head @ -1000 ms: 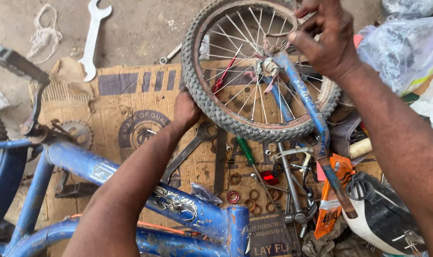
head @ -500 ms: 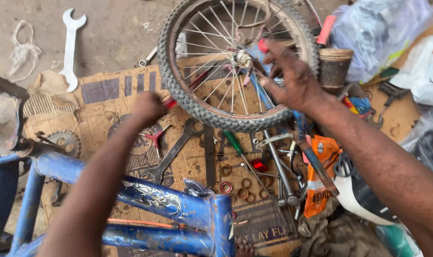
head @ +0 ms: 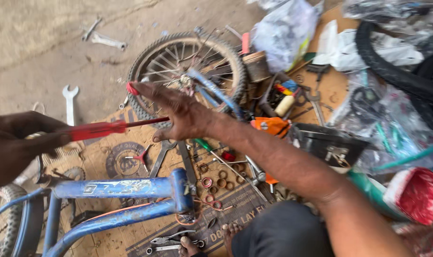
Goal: The person sits on the floor and uses a red-handled screwdriver to scrape a small metal ring. They then open a small green box and pour ball bearings into the ring, arranging them by hand. The person is surrounded by bicycle parts and tools.
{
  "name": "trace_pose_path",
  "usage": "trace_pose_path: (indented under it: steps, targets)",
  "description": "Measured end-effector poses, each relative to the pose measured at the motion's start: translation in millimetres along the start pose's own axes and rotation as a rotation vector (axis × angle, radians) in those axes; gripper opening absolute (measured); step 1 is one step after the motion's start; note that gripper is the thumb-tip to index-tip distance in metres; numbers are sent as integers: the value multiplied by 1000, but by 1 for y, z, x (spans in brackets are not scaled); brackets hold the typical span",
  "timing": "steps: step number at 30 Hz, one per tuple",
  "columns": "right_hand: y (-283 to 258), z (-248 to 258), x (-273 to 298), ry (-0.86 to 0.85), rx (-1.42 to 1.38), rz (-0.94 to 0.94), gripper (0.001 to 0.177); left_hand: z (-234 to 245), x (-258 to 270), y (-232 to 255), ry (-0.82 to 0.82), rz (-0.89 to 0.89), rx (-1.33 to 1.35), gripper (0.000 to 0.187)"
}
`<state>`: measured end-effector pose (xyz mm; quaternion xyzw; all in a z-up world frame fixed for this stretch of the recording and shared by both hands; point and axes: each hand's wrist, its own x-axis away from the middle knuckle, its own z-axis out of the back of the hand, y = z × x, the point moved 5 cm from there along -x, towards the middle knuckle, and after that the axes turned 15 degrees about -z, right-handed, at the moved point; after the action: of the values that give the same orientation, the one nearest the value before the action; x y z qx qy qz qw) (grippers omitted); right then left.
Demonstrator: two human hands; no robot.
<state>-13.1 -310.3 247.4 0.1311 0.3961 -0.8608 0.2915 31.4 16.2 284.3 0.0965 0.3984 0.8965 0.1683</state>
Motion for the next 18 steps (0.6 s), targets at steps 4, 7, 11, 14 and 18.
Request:
trace_pose_path:
  steps: [4, 7, 11, 14, 18]
  targets:
    - [-2, 14, 44, -62, -48, -254, 104, -41, 26, 77, 39, 107, 13, 24]
    - [13, 8, 90, -73, 56, -359, 92, -70, 34, 109, 59, 35, -102, 26]
    - [68, 15, 153, -84, 240, -514, 86, -80, 60, 98, 37, 186, -310, 28]
    - [131, 60, 187, -107, 471, -680, 83, -86, 69, 81, 41, 177, -314, 28]
    - [215, 204, 183, 90, 769, -877, 81, -91, 100, 67, 73, 50, -335, 27]
